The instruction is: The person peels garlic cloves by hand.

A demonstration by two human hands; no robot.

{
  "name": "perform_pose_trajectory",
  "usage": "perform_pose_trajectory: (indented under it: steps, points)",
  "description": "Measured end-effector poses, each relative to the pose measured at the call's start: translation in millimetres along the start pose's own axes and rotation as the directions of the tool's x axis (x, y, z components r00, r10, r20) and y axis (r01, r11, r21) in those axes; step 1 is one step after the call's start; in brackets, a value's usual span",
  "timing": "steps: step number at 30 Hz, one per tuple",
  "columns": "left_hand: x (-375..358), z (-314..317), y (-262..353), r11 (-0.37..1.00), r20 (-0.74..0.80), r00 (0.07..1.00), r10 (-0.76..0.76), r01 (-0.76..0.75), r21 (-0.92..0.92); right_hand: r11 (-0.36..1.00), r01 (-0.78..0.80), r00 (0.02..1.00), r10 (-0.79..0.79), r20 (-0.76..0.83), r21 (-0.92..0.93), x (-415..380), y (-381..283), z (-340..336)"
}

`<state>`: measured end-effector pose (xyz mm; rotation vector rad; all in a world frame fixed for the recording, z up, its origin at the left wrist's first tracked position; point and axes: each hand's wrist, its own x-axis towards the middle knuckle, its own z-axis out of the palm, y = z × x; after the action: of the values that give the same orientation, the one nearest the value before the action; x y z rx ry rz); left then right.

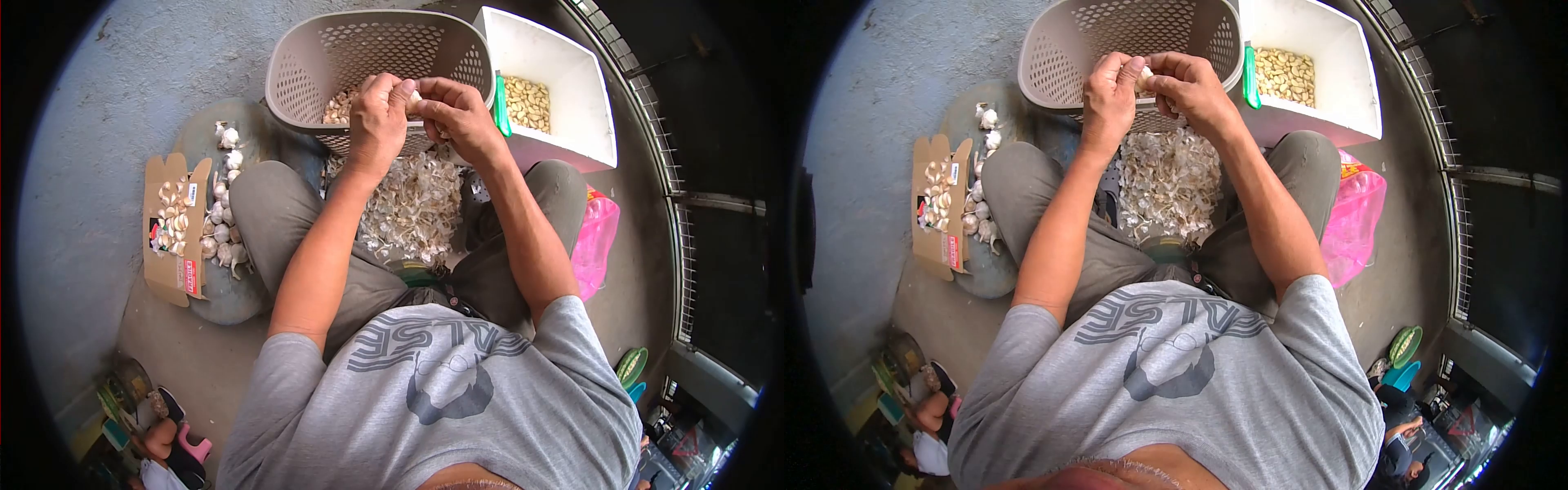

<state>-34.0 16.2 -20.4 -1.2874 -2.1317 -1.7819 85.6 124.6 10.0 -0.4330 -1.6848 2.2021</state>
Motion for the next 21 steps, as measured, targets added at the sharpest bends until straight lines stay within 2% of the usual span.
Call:
perform_pose_trajectory:
  steps: [1, 5, 8, 11, 14, 17, 20, 21]
  points:
    - [-2, -1, 4, 0.999, 0.011, 0.998, -0.054, 0.054, -0.006, 0.999, -0.02, 1.0, 0.02, 0.0, -0.029, 0, -1, -1]
    - [-1, -5, 0, 0.965, 0.077, 0.971, -0.226, 0.234, -0.114, 0.994, -0.048, 0.998, 0.051, -0.025, 0.102, 2, 0, -15]
    - [-3, -10, 11, 0.945, 0.153, 0.954, -0.258, 0.282, -0.165, 0.982, -0.052, 0.999, 0.053, 0.002, 0.18, 3, 0, -21]
    - [-4, -10, 14, 0.973, 0.198, 0.964, -0.176, 0.201, -0.114, 0.992, -0.029, 0.999, 0.023, 0.047, 0.126, 3, 0, -19]
    - [-3, -15, 18, 0.969, 0.234, 0.956, -0.177, 0.211, -0.127, 0.99, -0.043, 0.998, 0.037, 0.046, 0.136, 2, 2, -17]
    - [0, -15, 9, 0.922, 0.28, 0.92, -0.275, 0.335, -0.195, 0.972, -0.072, 0.996, 0.058, 0.068, 0.224, 4, 3, -19]
    - [0, -19, 23, 0.891, 0.289, 0.894, -0.342, 0.407, -0.204, 0.941, -0.111, 0.994, 0.108, 0.029, 0.318, 5, 7, -23]
    - [-1, -18, 23, 0.899, 0.286, 0.905, -0.315, 0.381, -0.217, 0.941, -0.117, 0.993, 0.115, 0.025, 0.319, 5, 8, -23]
